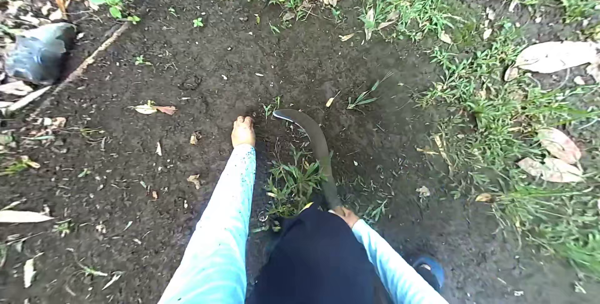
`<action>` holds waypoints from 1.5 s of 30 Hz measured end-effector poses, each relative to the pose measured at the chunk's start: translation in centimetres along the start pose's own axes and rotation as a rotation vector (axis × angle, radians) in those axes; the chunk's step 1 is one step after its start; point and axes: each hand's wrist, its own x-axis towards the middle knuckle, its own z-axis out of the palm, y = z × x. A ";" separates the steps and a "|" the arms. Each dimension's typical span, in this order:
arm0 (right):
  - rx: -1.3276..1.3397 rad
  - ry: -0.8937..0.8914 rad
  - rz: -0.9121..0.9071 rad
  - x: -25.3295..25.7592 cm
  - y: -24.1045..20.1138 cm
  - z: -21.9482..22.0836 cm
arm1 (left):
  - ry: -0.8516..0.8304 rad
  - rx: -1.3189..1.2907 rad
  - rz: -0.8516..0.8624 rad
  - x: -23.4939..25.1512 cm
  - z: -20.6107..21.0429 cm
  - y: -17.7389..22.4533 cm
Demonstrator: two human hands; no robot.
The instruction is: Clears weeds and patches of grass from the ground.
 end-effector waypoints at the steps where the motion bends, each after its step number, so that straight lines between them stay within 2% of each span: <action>1: -0.040 0.064 -0.023 -0.2 -0.3 -0.3 | -0.016 0.003 -0.012 0.0 -0.3 -0.3; 5: -0.167 0.259 -0.187 -2.2 -3.2 -2.9 | 0.066 -0.074 -0.023 -0.3 -0.7 -1.2; 9: 0.145 0.390 -0.325 -2.0 -9.8 -2.0 | 0.241 -0.324 0.009 -0.6 0.4 -1.2; 11: 0.203 0.406 -0.303 -0.8 -12.1 -0.1 | 0.302 -0.506 -0.043 -0.9 0.9 -0.5; 14: -0.338 0.349 -0.119 1.2 -7.7 0.6 | 0.339 -0.692 -0.123 -2.0 1.0 0.2; 15: -0.423 0.319 -0.072 1.5 -5.6 0.4 | 0.344 -0.738 -0.144 -2.4 1.2 0.1; 17: -0.469 0.318 -0.024 0.4 -4.0 -0.5 | 0.337 -0.826 -0.165 -3.8 2.0 -0.5; 19: -0.387 0.329 -0.082 -1.6 -5.4 -1.9 | 0.363 -0.822 -0.159 -5.4 3.2 -1.4; 21: -0.176 0.340 -0.224 -2.6 -8.6 -2.5 | 0.413 -0.746 -0.173 -6.4 4.0 -2.0; 24: 0.158 0.344 -0.338 -1.5 -13.8 -0.6 | 0.408 -0.630 -0.265 -7.9 4.2 -2.5; 25: 0.129 0.347 -0.320 -0.5 -13.8 0.0 | 0.397 -0.578 -0.284 -8.4 4.2 -2.9; 26: -0.030 0.342 -0.279 0.4 -12.0 0.3 | 0.388 -0.523 -0.312 -9.2 4.4 -3.5; 29: -0.674 0.194 -0.112 1.9 -1.3 -1.9 | 0.349 -0.468 -0.436 -14.1 5.1 -4.2; 31: -0.851 0.131 -0.066 0.7 3.0 -3.5 | 0.328 -0.515 -0.457 -17.7 6.9 -3.8; 33: -0.845 0.159 -0.102 -0.6 2.5 -4.1 | 0.376 -0.593 -0.407 -19.5 9.4 -3.5; 36: -0.500 0.269 -0.247 -0.6 -4.5 -2.7 | 0.416 -0.652 -0.347 -19.7 9.9 -3.3; 38: -0.223 0.307 -0.290 -0.2 -9.9 0.0 | 0.464 -0.626 -0.378 -19.2 9.1 -3.2; 39: -0.178 0.314 -0.288 0.4 -11.3 1.0 | 0.491 -0.615 -0.418 -19.1 8.7 -3.2; 41: -0.446 0.313 -0.225 2.1 -10.1 0.7 | 0.545 -0.581 -0.516 -19.1 7.9 -4.0; 43: -0.798 0.249 -0.140 3.5 -5.7 -2.0 | 0.573 -0.571 -0.581 -19.4 6.8 -5.2; 45: -0.910 0.246 -0.105 2.5 -2.9 -4.0 | 0.555 -0.572 -0.611 -21.2 5.4 -6.5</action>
